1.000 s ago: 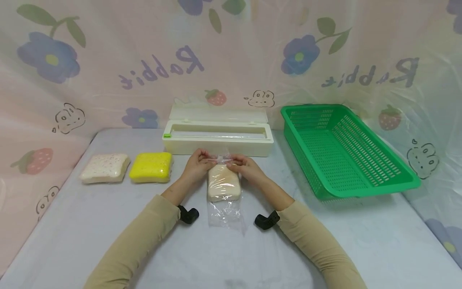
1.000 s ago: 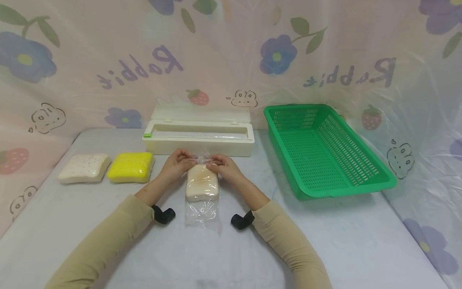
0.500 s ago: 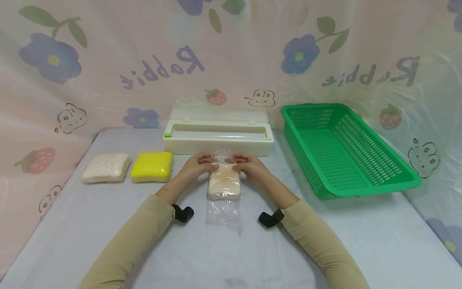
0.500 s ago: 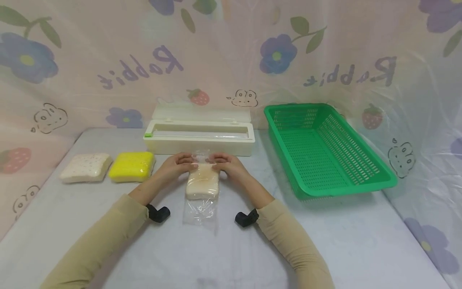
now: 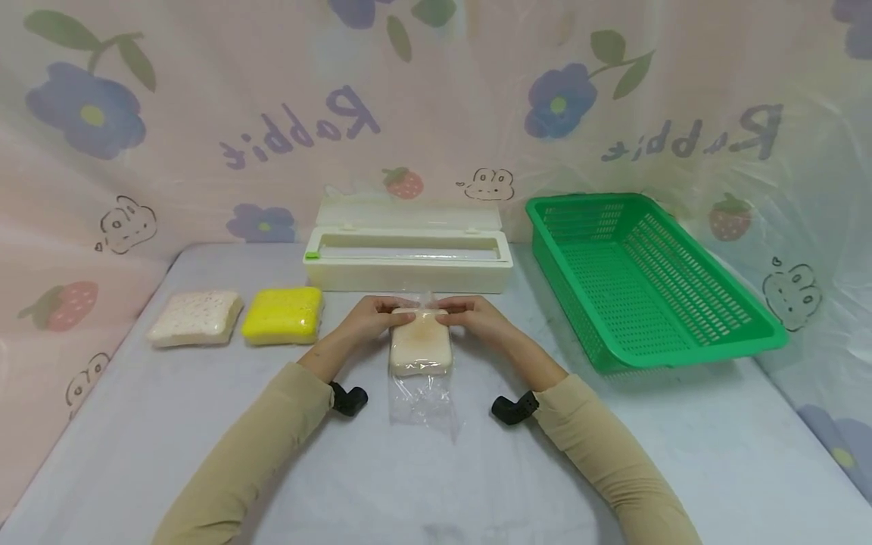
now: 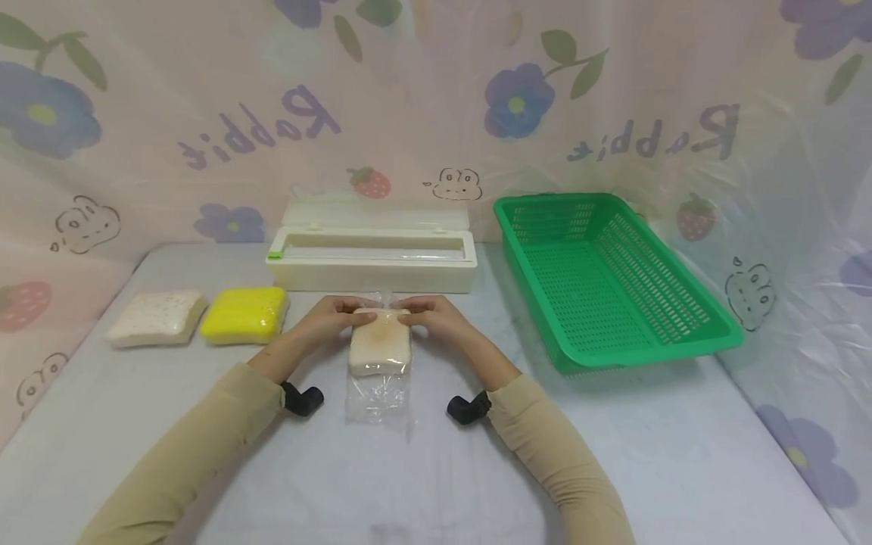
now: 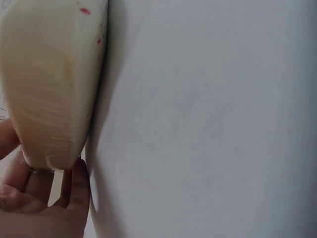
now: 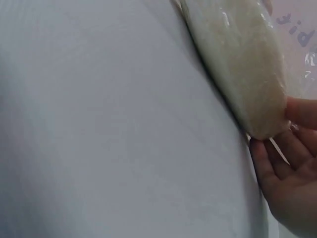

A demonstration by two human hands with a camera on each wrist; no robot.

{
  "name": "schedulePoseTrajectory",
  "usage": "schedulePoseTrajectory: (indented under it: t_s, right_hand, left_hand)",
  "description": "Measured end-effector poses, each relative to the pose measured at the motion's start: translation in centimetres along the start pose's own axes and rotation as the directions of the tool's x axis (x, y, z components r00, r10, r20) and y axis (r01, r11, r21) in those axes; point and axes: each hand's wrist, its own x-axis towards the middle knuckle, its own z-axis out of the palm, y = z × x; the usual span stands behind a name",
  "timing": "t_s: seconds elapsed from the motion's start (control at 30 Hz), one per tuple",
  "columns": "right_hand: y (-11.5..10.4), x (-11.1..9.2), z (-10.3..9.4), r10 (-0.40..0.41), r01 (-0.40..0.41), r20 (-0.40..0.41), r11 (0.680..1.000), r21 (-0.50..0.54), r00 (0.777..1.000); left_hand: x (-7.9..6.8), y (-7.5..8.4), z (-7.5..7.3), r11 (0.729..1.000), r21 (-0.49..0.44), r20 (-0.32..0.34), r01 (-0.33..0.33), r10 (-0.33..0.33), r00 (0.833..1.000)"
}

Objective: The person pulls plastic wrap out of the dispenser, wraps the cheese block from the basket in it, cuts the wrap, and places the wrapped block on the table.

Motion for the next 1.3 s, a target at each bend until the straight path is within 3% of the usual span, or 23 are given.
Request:
schedulePoseTrajectory:
  t_s: [0.2, 0.37, 0.5, 0.67, 0.83, 0.9, 1.0, 1.13, 1.3]
  right_hand:
    - [0.0, 0.0, 0.3, 0.007, -0.006, -0.046, 1.0, 0.01, 0.999]
    - [0.0, -0.5, 0.2, -0.126, 0.124, -0.021, 0.989, -0.08, 0.992]
    - [-0.1, -1.0, -0.1, -0.225, 0.225, 0.006, 0.969, -0.102, 0.974]
    - [-0.4, -1.5, -0.4, -0.351, 0.357, 0.074, 0.93, -0.089, 0.934]
    - [-0.7, -2.2, -0.4, -0.432, 0.443, 0.108, 0.887, -0.128, 0.895]
    - [-0.8, -2.4, -0.4, -0.465, 0.481, 0.127, 0.861, -0.164, 0.876]
    - [-0.7, -2.7, -0.3, -0.519, 0.546, 0.17, 0.798, -0.253, 0.838]
    - [-0.7, -2.9, -0.1, -0.564, 0.599, 0.212, 0.709, -0.372, 0.798]
    - [-0.9, -3.0, -0.1, -0.546, 0.59, 0.237, 0.678, -0.44, 0.804]
  left_hand:
    - [0.0, -0.1, 0.2, 1.0, 0.004, -0.022, -0.018, 0.018, 1.0]
    - [-0.4, -0.2, 0.0, 0.996, 0.026, -0.028, -0.084, 0.085, 0.996]
    - [-1.2, -0.1, -0.3, 0.982, 0.042, -0.02, -0.184, 0.185, 0.982]
    - [-2.4, 0.2, -0.7, 0.932, 0.09, -0.002, -0.352, 0.353, 0.936]
    - [-3.7, 0.6, -0.6, 0.889, 0.205, -0.009, -0.409, 0.419, 0.908]
    - [-4.0, 0.6, -0.5, 0.86, 0.258, -0.006, -0.441, 0.458, 0.889]
    - [-4.3, 0.5, -0.2, 0.802, 0.321, 0.007, -0.503, 0.529, 0.849]
    - [-4.5, 0.4, 0.1, 0.75, 0.349, 0.022, -0.562, 0.593, 0.805]
    - [-4.7, 0.6, 0.1, 0.745, 0.338, 0.047, -0.575, 0.597, 0.801]
